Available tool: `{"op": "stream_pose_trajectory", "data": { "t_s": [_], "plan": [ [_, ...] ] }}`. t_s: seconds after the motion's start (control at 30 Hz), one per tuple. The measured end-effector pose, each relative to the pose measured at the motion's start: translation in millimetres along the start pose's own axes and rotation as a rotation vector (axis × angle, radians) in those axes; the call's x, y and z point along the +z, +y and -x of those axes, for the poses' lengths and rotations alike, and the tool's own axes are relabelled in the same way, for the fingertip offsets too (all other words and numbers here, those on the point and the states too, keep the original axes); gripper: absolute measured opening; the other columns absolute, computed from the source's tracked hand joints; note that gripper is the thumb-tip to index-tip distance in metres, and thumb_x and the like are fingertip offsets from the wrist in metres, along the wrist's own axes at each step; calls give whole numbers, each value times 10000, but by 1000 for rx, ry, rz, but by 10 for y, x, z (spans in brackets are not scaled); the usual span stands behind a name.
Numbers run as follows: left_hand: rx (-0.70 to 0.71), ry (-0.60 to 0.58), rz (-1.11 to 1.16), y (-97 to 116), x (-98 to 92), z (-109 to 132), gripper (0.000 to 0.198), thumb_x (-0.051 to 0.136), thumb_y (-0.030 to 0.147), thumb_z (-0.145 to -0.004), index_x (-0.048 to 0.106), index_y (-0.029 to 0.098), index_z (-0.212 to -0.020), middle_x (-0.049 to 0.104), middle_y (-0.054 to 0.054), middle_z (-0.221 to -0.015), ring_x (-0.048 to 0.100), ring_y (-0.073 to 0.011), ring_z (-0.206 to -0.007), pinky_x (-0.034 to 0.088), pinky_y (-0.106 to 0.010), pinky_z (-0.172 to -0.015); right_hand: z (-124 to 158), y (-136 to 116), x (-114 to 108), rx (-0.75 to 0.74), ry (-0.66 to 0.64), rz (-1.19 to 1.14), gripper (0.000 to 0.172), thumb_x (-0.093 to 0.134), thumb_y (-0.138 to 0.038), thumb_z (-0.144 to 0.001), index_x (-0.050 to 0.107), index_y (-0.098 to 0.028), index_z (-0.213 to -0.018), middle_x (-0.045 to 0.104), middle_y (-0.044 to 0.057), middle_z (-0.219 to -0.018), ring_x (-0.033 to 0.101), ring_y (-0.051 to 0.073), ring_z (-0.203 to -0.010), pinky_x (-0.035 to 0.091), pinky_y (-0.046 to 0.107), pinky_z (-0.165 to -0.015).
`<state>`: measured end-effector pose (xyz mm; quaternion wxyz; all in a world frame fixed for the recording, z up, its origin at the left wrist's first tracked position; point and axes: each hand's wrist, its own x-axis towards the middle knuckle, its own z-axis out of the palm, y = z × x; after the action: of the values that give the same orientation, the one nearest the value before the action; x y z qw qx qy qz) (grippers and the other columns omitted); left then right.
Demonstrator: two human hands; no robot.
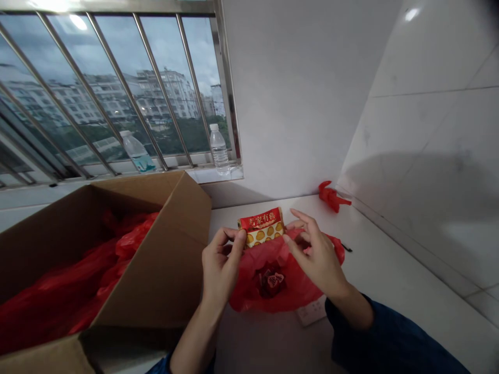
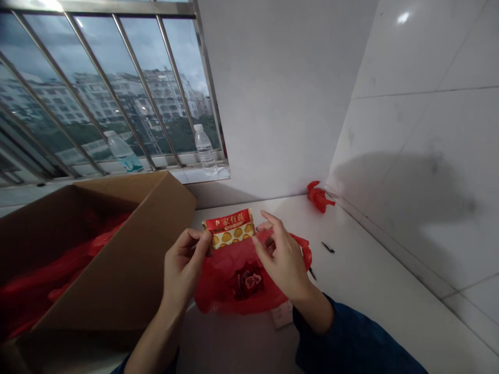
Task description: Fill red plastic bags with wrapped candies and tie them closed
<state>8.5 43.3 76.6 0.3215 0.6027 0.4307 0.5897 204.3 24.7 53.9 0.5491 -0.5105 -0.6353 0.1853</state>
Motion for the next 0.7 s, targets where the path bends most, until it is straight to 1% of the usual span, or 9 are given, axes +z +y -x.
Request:
{"op": "stream_pose_trajectory", "data": {
  "t_s": [0.07,0.13,0.17,0.23,0.3,0.33,0.4,0.6,0.7],
  "plan": [
    [3,4,7,2,-2,1,308,651,418,-895,562,171,-735,530,35,-639,462,-93,-569,376,-181,-538,30,-50,4,-75,28,73,497,596,-316,-929,431,-304,-1397,619,69,-1215,643,160,-762,517,306,-634],
    [-23,-24,20,8,3,-3,298,646,412,-899,572,169,-742,525,35,-623,461,-94,-567,377,-178,-535,50,-86,-3,-84,18,33,478,598,-322,-929,448,-307,-1382,617,69,-1205,639,157,-753,525,310,-642],
    [-38,-41,26,12,7,-6,297,646,412,-899,576,168,-744,525,34,-620,463,-94,-567,378,-177,-533,54,-95,-10,-59,1,-27,468,591,-338,-936,449,-306,-1381,634,60,-1143,634,153,-729,527,309,-640],
    [-58,-66,35,20,17,-11,307,644,420,-897,576,166,-738,527,31,-618,467,-95,-567,381,-174,-529,48,-96,-27,21,-58,-204,440,561,-375,-958,443,-296,-1375,647,18,-948,615,138,-656,526,296,-617],
    [-68,-81,38,22,23,-15,318,640,433,-898,574,167,-738,526,31,-611,468,-95,-559,381,-175,-523,30,-82,-43,95,-118,-378,409,533,-397,-975,440,-280,-1355,600,-34,-775,593,122,-583,518,274,-579],
    [-71,-87,38,20,23,-16,322,640,439,-898,571,168,-738,523,33,-603,466,-95,-553,380,-176,-521,19,-75,-49,120,-138,-437,400,531,-402,-976,440,-272,-1344,569,-55,-719,581,115,-551,512,264,-560],
    [-79,-97,36,11,18,-18,327,639,446,-899,566,171,-738,510,40,-586,459,-94,-538,374,-178,-517,-2,-67,-57,147,-156,-499,404,545,-404,-970,436,-263,-1333,534,-77,-674,564,105,-515,504,252,-535],
    [-103,-113,43,-19,-7,-38,322,635,433,-910,568,169,-738,508,49,-581,448,-79,-525,341,-167,-505,-25,-76,-52,155,-150,-540,468,560,-385,-962,385,-270,-1379,522,-88,-658,555,109,-505,507,262,-549],
    [-95,-107,29,-11,-23,-40,322,627,420,-915,562,170,-722,506,49,-568,448,-81,-516,339,-172,-498,-17,-67,-50,133,-132,-470,473,555,-377,-966,382,-279,-1395,512,-86,-659,539,112,-511,483,267,-549]
  ]
}}
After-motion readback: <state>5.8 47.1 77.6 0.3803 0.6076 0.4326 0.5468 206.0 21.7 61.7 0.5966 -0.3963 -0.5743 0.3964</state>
